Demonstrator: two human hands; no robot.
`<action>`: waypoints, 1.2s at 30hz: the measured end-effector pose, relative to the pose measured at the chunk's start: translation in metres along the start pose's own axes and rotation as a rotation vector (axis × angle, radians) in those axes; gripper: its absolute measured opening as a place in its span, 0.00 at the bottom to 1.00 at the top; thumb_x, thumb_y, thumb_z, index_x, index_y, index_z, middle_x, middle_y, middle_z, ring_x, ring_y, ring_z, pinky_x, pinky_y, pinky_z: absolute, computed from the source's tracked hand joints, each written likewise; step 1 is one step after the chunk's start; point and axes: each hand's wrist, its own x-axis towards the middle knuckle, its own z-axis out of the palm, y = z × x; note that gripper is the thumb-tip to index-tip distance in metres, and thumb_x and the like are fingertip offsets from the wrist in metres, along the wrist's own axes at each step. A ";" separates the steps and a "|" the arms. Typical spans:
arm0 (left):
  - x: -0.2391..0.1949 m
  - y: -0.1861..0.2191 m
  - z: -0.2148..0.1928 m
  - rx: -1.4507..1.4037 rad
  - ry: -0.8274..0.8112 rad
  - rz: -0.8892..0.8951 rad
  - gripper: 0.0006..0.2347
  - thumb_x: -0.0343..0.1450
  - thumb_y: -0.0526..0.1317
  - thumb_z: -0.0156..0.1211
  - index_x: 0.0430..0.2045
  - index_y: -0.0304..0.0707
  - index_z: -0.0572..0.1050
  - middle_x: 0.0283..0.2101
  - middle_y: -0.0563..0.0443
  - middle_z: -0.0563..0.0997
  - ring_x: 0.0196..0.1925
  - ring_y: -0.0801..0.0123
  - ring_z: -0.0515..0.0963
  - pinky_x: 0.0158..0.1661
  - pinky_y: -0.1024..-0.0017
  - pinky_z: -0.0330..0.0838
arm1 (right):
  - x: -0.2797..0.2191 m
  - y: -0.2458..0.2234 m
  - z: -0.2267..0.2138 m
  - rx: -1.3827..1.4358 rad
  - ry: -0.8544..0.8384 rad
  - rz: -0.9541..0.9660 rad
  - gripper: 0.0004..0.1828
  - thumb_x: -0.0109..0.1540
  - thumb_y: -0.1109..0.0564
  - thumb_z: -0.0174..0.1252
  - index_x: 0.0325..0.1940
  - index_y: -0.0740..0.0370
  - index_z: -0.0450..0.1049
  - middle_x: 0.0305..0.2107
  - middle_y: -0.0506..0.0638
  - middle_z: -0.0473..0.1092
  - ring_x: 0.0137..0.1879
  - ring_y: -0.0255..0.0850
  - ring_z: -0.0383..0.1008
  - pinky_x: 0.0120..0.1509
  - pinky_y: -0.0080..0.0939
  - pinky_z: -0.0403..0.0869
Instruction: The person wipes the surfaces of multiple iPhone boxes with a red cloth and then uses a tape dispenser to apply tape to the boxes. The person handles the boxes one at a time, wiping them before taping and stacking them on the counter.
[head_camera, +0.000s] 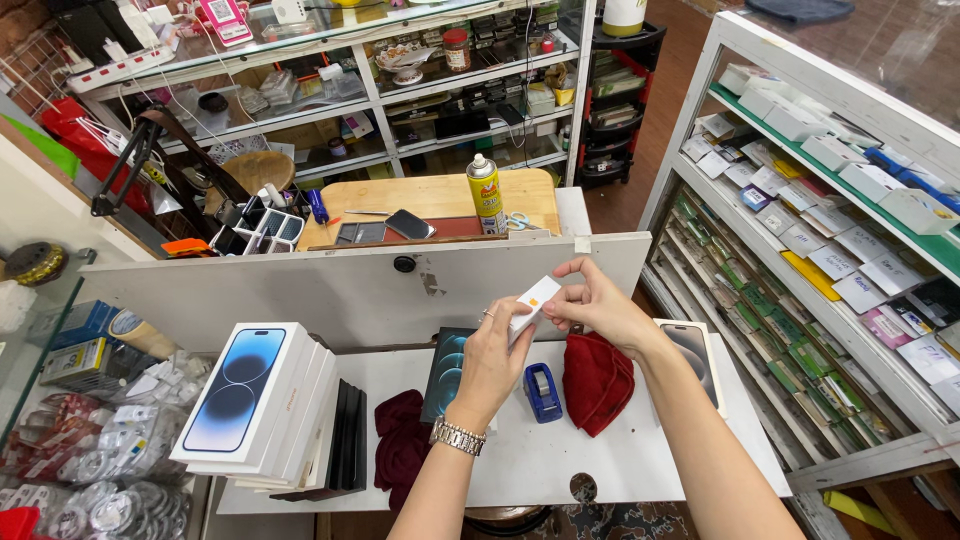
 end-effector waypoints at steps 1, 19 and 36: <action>0.000 0.001 0.000 0.006 0.005 0.019 0.12 0.70 0.32 0.62 0.45 0.39 0.69 0.50 0.45 0.79 0.44 0.47 0.82 0.39 0.61 0.78 | 0.000 -0.001 0.000 0.003 -0.009 -0.001 0.30 0.58 0.57 0.66 0.60 0.61 0.60 0.29 0.50 0.75 0.33 0.34 0.72 0.37 0.34 0.70; -0.003 0.007 -0.007 0.127 -0.017 0.071 0.10 0.69 0.31 0.62 0.43 0.40 0.71 0.54 0.48 0.79 0.43 0.52 0.83 0.37 0.62 0.78 | -0.001 -0.006 0.004 -0.114 -0.001 0.052 0.30 0.58 0.52 0.66 0.59 0.61 0.61 0.28 0.49 0.75 0.32 0.33 0.73 0.36 0.34 0.74; -0.001 0.007 -0.007 0.016 0.037 -0.019 0.16 0.71 0.32 0.60 0.53 0.44 0.73 0.52 0.43 0.79 0.43 0.48 0.84 0.38 0.61 0.79 | 0.014 0.029 0.010 0.220 0.102 -0.007 0.21 0.63 0.50 0.60 0.55 0.63 0.66 0.32 0.51 0.77 0.36 0.34 0.74 0.41 0.35 0.75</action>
